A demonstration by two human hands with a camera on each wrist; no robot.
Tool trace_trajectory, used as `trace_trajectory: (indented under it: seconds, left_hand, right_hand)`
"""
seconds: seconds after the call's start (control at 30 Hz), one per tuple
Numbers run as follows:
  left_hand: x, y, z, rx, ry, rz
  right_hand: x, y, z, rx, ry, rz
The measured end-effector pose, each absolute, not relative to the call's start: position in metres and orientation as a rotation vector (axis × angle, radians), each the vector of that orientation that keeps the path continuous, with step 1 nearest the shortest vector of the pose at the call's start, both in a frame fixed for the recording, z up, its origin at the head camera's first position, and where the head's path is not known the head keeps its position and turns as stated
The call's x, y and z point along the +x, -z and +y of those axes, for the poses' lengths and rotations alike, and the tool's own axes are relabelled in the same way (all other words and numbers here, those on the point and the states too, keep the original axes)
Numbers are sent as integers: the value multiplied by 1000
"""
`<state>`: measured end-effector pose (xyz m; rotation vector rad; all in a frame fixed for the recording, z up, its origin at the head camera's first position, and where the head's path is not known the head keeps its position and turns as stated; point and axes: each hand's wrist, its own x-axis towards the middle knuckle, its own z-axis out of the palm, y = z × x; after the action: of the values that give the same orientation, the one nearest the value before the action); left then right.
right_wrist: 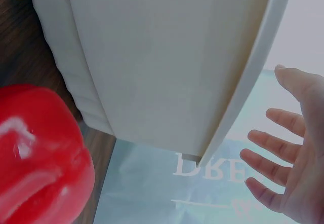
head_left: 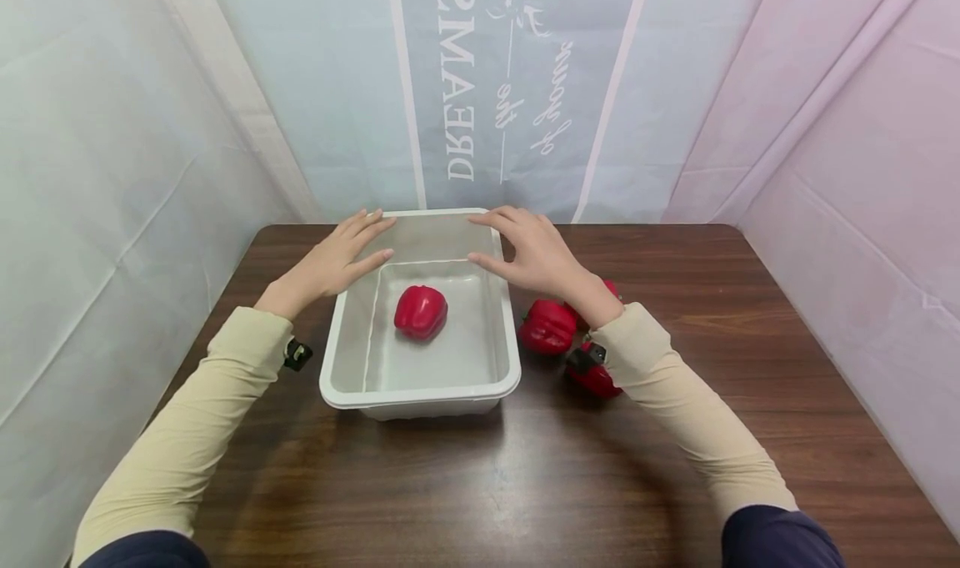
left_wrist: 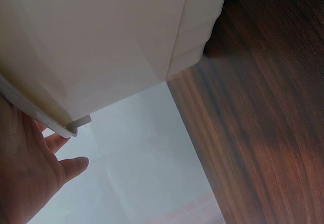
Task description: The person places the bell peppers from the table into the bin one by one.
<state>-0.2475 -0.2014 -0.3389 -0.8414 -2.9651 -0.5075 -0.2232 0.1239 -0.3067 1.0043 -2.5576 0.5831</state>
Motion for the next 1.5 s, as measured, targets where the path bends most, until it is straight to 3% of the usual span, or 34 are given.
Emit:
trace_trajectory:
  seconds: [1.5]
  left_hand:
    - [-246,340,-202,-847,531,-2937]
  right_hand:
    - [-223,315,151,929,-626,-2484]
